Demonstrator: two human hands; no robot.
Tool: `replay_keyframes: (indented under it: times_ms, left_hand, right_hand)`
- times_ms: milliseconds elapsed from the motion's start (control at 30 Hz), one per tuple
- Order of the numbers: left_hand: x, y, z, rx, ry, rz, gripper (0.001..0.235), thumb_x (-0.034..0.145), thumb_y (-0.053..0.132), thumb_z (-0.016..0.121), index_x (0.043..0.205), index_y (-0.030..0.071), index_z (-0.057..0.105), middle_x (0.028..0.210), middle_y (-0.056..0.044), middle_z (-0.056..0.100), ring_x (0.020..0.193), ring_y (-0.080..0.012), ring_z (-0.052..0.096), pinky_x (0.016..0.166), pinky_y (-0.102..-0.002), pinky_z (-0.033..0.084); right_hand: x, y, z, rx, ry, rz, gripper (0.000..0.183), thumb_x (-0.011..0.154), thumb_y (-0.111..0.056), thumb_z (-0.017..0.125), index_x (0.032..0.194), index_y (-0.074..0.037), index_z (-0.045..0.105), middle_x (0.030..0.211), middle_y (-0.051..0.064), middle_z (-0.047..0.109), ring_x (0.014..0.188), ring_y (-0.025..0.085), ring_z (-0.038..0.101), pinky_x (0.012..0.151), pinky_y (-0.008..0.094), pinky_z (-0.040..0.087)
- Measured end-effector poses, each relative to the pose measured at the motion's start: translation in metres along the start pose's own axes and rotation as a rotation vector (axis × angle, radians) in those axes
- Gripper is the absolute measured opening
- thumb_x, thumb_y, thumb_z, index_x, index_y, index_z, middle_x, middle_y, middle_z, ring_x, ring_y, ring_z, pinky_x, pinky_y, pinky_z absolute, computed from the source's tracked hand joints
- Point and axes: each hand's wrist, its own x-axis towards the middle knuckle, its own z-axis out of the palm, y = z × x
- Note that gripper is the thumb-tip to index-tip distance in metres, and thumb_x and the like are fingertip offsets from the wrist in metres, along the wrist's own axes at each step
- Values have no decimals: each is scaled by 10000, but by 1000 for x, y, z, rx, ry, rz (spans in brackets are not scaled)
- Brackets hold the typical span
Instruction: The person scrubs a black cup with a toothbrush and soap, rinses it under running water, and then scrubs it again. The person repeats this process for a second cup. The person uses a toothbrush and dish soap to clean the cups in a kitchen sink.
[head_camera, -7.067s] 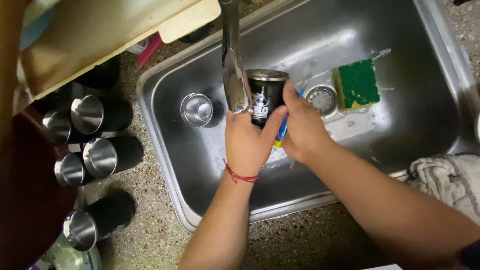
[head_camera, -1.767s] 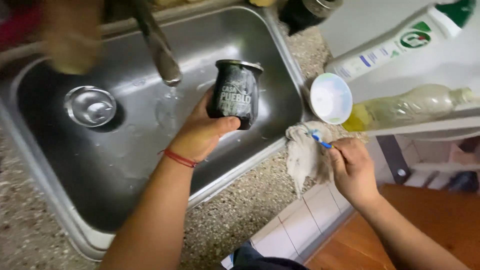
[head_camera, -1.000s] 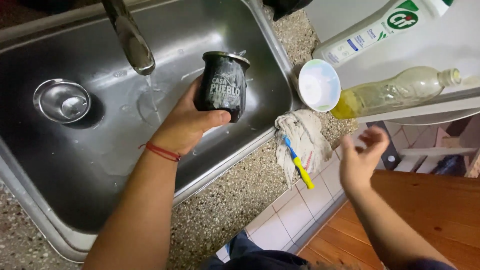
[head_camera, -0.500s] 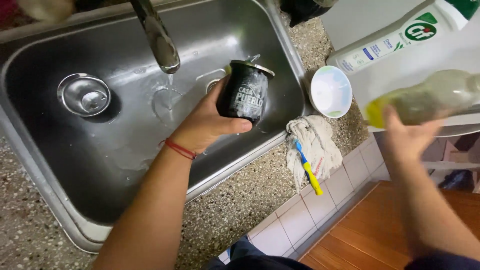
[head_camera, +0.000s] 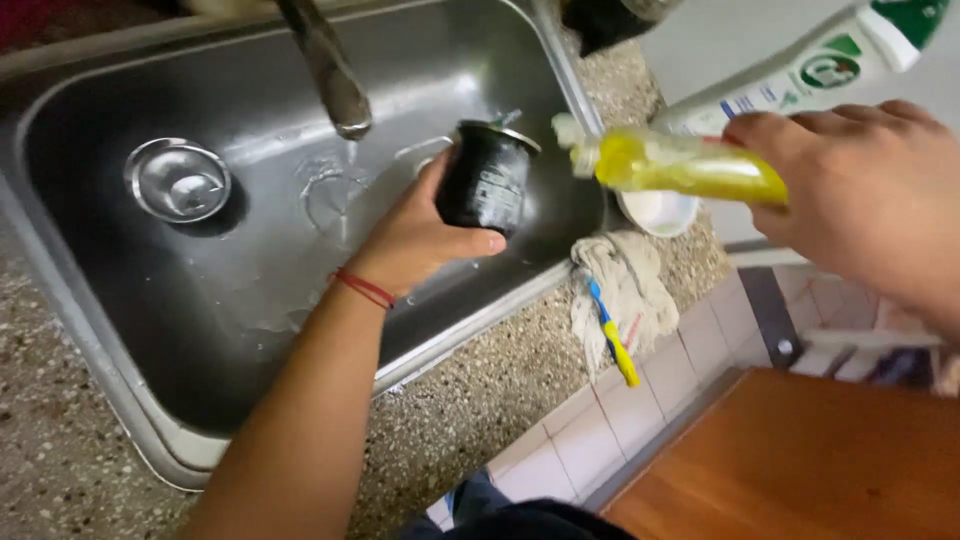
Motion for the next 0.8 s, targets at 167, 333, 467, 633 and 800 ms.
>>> replay_keyframes:
  times_ms: [167, 333, 467, 633, 800]
  left_hand:
    - [1, -6, -1, 21, -12, 30, 954, 566, 229, 790, 1448, 195, 428, 1268, -58, 641, 1112, -221, 652, 936, -353, 532]
    - [-1, -1, -6, -78, -67, 24, 1006, 572, 250, 784, 1488, 188, 372, 1323, -107, 613, 1176, -262, 628, 993, -418, 522]
    - [1, -6, -3, -172, -115, 2, 1080, 517, 322, 814, 1481, 169, 353, 1350, -137, 607, 1226, -298, 624, 1028, -454, 529]
    - [4, -13, -3, -263, -163, 79, 959, 583, 232, 819, 1445, 139, 410, 1318, -142, 601, 1181, -287, 623, 996, -423, 545]
    - [8, -20, -1, -392, -183, 84, 960, 579, 216, 837, 1436, 111, 416, 1289, -149, 595, 1193, -298, 598, 1009, -428, 539]
  right_hand:
    - [15, -6, -18, -99, 88, -89, 389, 870, -472, 646, 1255, -437, 601, 831, -231, 692, 780, 32, 731, 782, 241, 618]
    - [18, -5, -10, -59, 126, -114, 410, 905, -418, 673, 1312, -387, 636, 806, -191, 719, 695, -2, 735, 752, 224, 673]
    - [9, -9, 6, 26, 112, -49, 442, 832, -419, 673, 1270, -397, 620, 775, -187, 683, 720, 66, 708, 742, 278, 601]
    - [1, -21, 16, 202, -43, 41, 482, 818, -483, 665, 1283, -384, 587, 856, -143, 708, 760, 114, 738, 773, 341, 637]
    - [-1, -39, 4, 594, -356, 172, 701, 765, -351, 736, 1406, -192, 500, 1070, -5, 732, 810, 153, 755, 537, 283, 702]
